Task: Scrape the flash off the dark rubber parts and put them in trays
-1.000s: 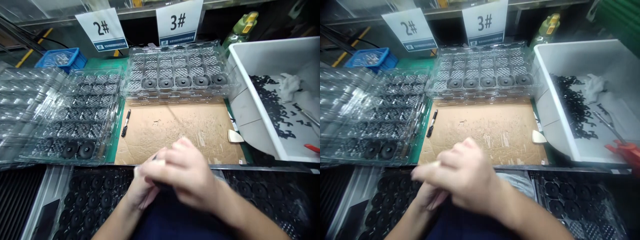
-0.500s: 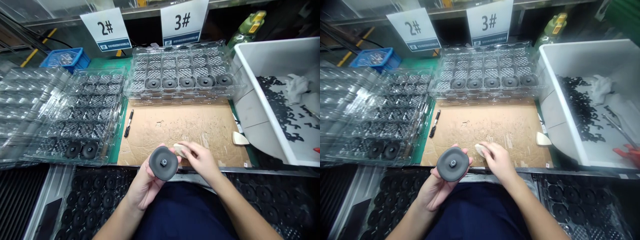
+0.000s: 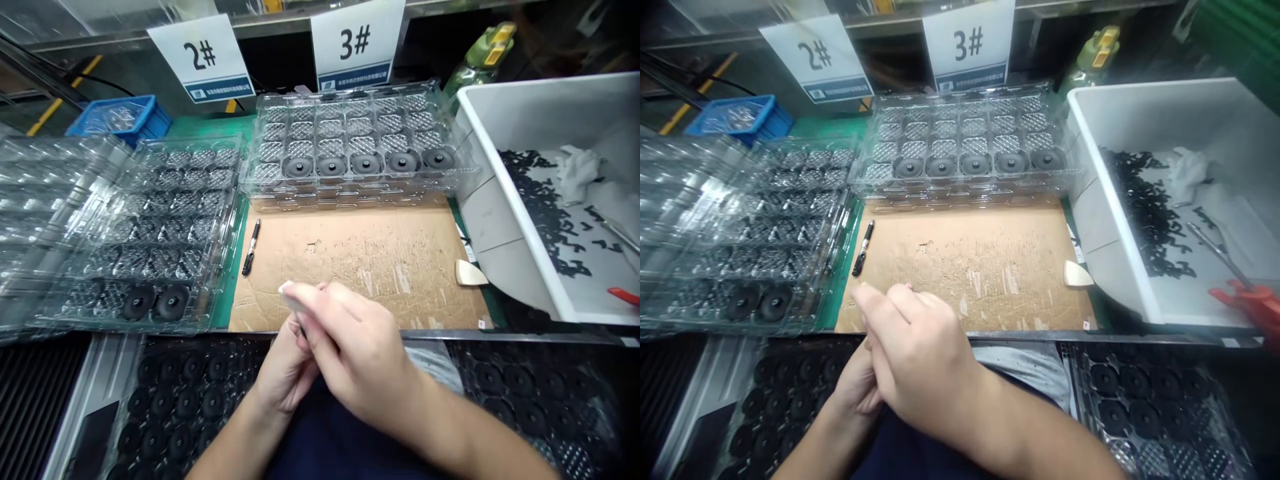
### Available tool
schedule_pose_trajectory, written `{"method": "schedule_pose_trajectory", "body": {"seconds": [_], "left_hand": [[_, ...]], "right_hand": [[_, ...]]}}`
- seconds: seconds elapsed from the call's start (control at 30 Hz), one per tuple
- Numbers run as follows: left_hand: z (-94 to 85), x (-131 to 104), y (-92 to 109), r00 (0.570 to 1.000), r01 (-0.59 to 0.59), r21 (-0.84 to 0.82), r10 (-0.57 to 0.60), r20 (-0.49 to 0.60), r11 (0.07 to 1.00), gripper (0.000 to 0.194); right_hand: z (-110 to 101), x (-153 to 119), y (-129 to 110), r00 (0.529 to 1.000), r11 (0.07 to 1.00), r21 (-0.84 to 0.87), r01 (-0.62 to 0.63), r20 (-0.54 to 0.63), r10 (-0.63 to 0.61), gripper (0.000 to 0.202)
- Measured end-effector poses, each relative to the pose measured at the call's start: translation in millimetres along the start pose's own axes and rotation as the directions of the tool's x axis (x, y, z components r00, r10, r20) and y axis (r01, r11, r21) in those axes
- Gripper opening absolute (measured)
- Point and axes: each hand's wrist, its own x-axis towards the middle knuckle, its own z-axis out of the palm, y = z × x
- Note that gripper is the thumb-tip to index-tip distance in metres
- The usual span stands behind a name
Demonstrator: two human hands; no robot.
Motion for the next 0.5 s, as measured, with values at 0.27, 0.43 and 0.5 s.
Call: {"method": "schedule_pose_trajectory", "body": {"seconds": [0.27,0.43,0.5], "left_hand": [[-4.4,2,8,0.99,-0.011,-0.086,0.022,0.136,0.996,0.052],[-3.2,3,9,0.98,0.05,-0.078,-0.034,0.198,0.996,0.045],[-4.2,2,9,0.971,0.068,-0.08,-0.048,0.233,0.994,0.049]], "right_hand": [[-32,-21,2,0.981,0.954,-0.27,-0.131,0.101,0.164,0.026],[-21,-5,25,0.979,0.974,-0.103,0.204,0.012,-0.204,0.029],[-19,-4,39,0.997,0.999,0.038,0.027,-0.067,-0.025,0.027]]}}
